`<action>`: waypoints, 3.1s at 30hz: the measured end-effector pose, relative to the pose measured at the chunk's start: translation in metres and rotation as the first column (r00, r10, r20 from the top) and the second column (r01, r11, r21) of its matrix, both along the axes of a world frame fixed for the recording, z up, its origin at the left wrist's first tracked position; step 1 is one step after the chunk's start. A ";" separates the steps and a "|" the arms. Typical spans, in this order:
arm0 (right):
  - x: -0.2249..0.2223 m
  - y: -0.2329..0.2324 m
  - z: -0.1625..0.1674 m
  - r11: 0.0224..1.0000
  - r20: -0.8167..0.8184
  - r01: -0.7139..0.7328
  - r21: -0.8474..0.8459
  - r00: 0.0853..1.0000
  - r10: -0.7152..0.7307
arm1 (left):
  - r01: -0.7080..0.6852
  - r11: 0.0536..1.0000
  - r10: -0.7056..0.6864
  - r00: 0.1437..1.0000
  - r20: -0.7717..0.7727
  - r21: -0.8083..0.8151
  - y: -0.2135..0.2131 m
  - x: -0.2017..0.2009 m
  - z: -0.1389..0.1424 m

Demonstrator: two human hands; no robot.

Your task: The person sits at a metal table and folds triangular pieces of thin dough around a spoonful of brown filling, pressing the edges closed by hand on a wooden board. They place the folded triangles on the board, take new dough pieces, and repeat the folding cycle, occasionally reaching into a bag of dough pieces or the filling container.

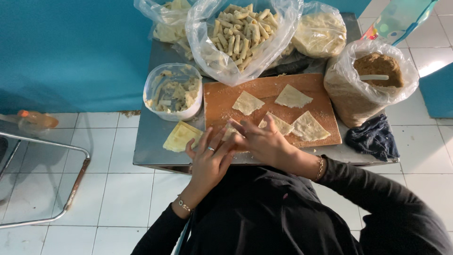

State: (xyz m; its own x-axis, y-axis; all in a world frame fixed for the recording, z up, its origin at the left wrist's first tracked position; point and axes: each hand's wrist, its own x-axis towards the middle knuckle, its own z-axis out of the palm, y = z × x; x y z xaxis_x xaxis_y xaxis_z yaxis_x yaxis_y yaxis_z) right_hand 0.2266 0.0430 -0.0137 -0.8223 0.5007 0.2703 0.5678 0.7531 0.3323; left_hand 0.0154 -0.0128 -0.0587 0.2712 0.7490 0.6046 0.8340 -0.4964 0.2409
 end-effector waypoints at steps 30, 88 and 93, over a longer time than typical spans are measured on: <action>0.006 0.010 0.005 0.989 0.098 -0.047 0.138 0.995 0.034 | -0.090 0.981 0.100 0.994 -0.048 0.172 0.004 0.004 -0.019; 0.087 0.006 0.029 0.961 0.088 0.250 0.117 0.961 -0.261 | -0.004 0.996 0.011 0.997 -0.073 0.092 0.006 0.099 0.019; 0.130 -0.006 0.038 0.880 -0.280 0.303 -0.366 0.866 -0.415 | 0.002 1.000 0.000 0.997 -0.073 0.026 0.007 0.109 0.016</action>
State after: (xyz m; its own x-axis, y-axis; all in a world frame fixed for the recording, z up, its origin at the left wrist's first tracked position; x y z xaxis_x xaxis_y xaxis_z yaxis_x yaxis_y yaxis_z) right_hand 0.3570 0.0365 0.0242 -0.4521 0.8445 0.2872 0.8524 0.5039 -0.1399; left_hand 0.1245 -0.0056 -0.0422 0.3160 0.7333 0.6020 0.8486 -0.5022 0.1663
